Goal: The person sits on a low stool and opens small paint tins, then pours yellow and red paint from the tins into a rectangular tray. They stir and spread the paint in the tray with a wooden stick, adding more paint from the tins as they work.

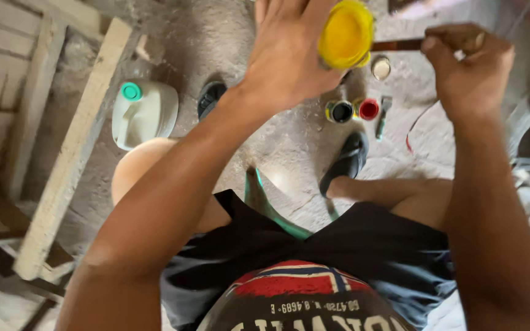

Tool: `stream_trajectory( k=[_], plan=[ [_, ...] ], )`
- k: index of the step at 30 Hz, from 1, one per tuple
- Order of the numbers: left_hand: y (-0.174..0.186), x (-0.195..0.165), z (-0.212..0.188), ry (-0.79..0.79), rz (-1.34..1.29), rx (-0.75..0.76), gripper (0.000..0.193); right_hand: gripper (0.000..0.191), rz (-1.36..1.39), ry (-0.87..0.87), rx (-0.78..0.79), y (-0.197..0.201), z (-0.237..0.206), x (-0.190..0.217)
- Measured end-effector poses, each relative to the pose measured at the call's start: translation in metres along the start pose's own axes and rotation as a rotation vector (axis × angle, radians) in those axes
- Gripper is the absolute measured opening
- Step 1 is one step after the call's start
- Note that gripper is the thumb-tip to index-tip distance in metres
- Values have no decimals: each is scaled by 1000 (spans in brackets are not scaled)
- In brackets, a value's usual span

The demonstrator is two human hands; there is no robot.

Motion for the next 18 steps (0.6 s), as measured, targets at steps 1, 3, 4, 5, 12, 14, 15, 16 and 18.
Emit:
stream_trajectory(
  k=[1, 3, 4, 5, 12, 14, 15, 16, 18],
  plan=[
    [-6, -5, -9, -39, 3, 12, 77, 19, -41, 54, 5, 6, -7, 8],
    [-23, -16, -28, -77, -22, 137, 80, 21, -66, 115, -6, 15, -20, 15],
    [-34, -22, -38, -91, -31, 198, 81, 22, -49, 118, -25, 18, -26, 14],
    [-45, -29, -51, -107, 1, 270, 91, 22, 39, 75, -76, 15, -29, 9],
    [-140, -25, -141, 43, -66, 727, 83, 16, 267, 66, 18, 14, -22, -38],
    [-169, -17, -163, 36, -22, 721, 81, 13, 311, 69, 6, 14, -21, -47],
    [-187, -11, -167, 28, 10, 692, 79, 12, 302, 91, 0, 17, -21, -51],
    [-205, -5, -167, 9, 43, 656, 77, 12, 294, 112, -7, 18, -23, -53],
    [-235, 6, -169, 124, 72, 560, 84, 13, 215, 172, -12, 21, -25, -57]
  ],
)
Point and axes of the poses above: each hand's wrist, its own z-axis towards the middle knuckle, its own y-axis out of the back of the hand, x = y × z, the point moved 2 cm from there along z, towards the middle knuckle, and after that the axes turned 9 degrees about z, right-handed, at the moved point
